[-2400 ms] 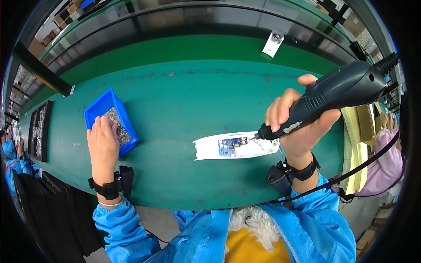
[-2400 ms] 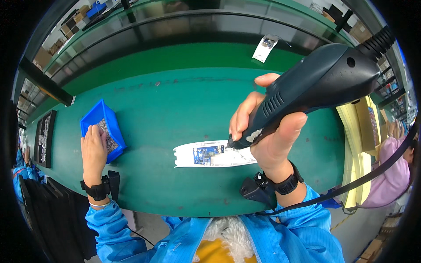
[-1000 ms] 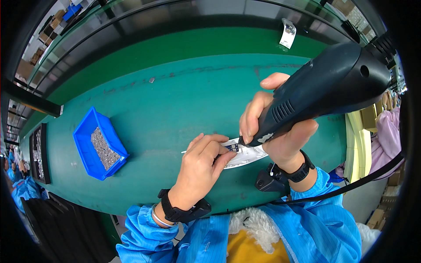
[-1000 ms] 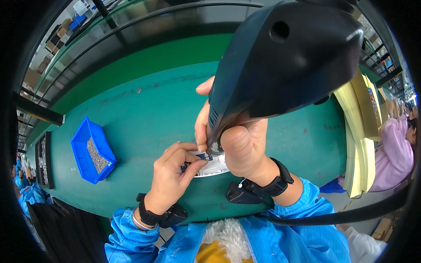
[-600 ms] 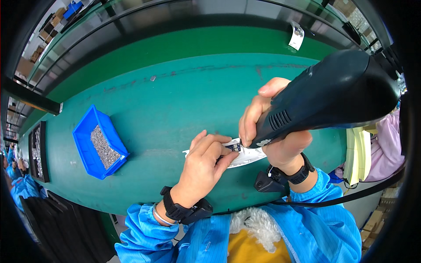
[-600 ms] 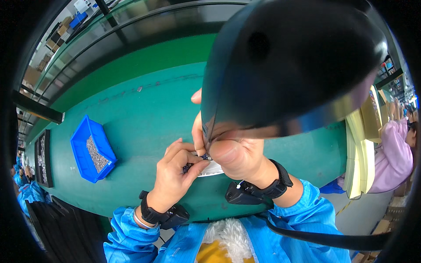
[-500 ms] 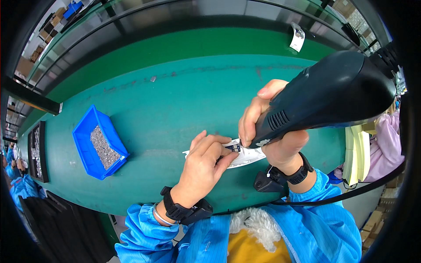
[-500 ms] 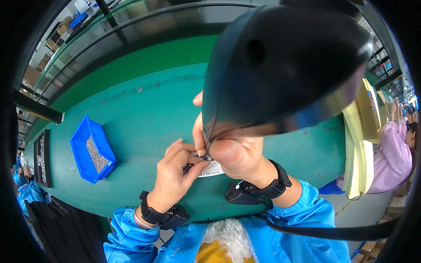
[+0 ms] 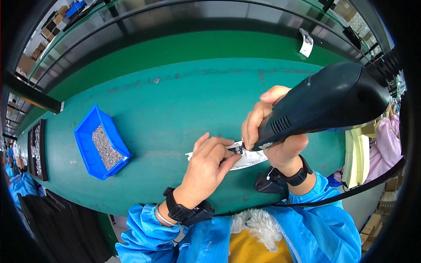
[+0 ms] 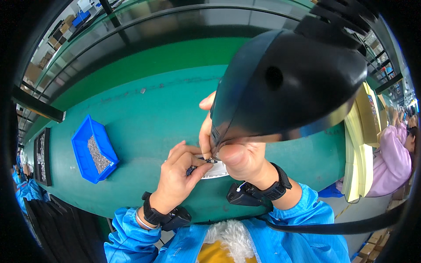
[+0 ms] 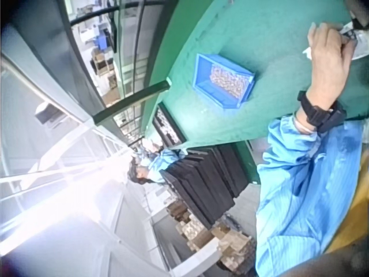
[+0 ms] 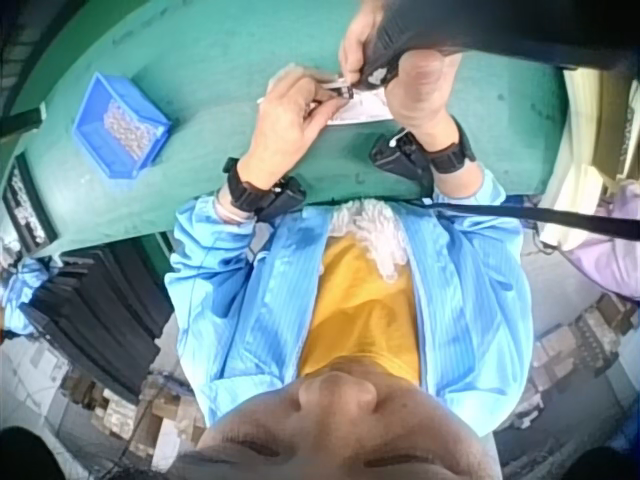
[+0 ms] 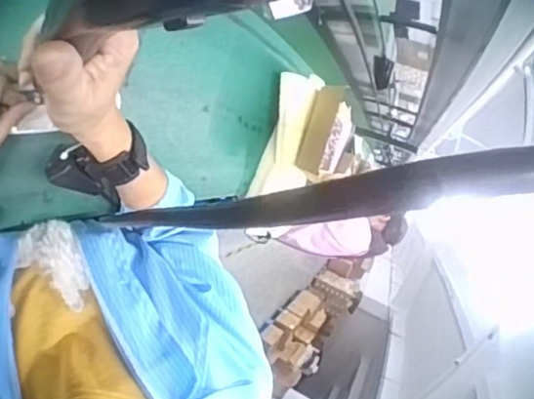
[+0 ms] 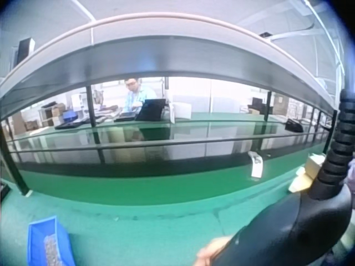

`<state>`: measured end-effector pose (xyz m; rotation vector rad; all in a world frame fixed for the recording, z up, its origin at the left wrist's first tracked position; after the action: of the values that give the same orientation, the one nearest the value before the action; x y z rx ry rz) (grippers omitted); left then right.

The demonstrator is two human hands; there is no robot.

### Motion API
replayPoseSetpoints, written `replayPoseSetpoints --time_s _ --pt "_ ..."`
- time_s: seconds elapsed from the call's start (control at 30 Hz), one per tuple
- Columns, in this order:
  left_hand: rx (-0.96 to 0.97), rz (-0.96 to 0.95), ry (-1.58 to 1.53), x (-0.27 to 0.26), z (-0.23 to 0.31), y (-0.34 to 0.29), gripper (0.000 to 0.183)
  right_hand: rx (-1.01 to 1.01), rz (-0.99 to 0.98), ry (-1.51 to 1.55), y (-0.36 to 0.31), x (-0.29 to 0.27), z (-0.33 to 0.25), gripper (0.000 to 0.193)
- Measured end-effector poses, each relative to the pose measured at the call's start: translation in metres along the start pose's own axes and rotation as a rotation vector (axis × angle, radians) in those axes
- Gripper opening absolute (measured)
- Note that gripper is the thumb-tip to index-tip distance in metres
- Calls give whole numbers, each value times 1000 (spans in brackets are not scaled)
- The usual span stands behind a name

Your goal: Manually assemble components into plastic housing using an electric screwdriver on a production line.

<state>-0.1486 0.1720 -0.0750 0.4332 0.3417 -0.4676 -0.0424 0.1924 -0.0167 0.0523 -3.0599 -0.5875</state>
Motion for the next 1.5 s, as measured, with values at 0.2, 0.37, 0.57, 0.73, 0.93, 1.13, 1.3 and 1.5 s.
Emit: replayPoseSetpoints --time_s 0.2,0.37,0.57,0.73,0.93,1.13,1.3,1.5 --pt "10 0 4 0 1 -1 13 -22 -8 67 -2 3 -1 79" --pt "8 0 2 1 1 -1 13 -33 17 62 -3 -1 -1 80" --pt "27 2 5 2 4 0 13 -51 9 104 -5 -1 1 78" --pt "49 54 7 -2 10 0 16 -44 9 93 -7 -3 -1 78" --pt "11 35 -11 0 7 0 12 -8 -42 98 -8 0 -2 82" --pt "64 53 55 -6 14 1 12 -86 -11 38 -3 -10 -32 87" --pt "213 78 320 -13 45 1 18 -93 -81 98 -1 1 -49 86" --pt "258 147 395 -17 56 -4 22 -95 -165 159 -4 16 -54 85"
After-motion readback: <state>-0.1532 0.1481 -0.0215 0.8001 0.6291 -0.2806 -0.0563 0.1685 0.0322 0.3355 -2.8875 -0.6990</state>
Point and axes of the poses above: each hand's wrist, its own y-axis towards the middle knuckle, its own x-axis out of the palm, z = x × y, the point moved 9 cm from there along y, towards the middle knuckle, and after that the axes turned 8 degrees about -y, right-handed, at the moved point
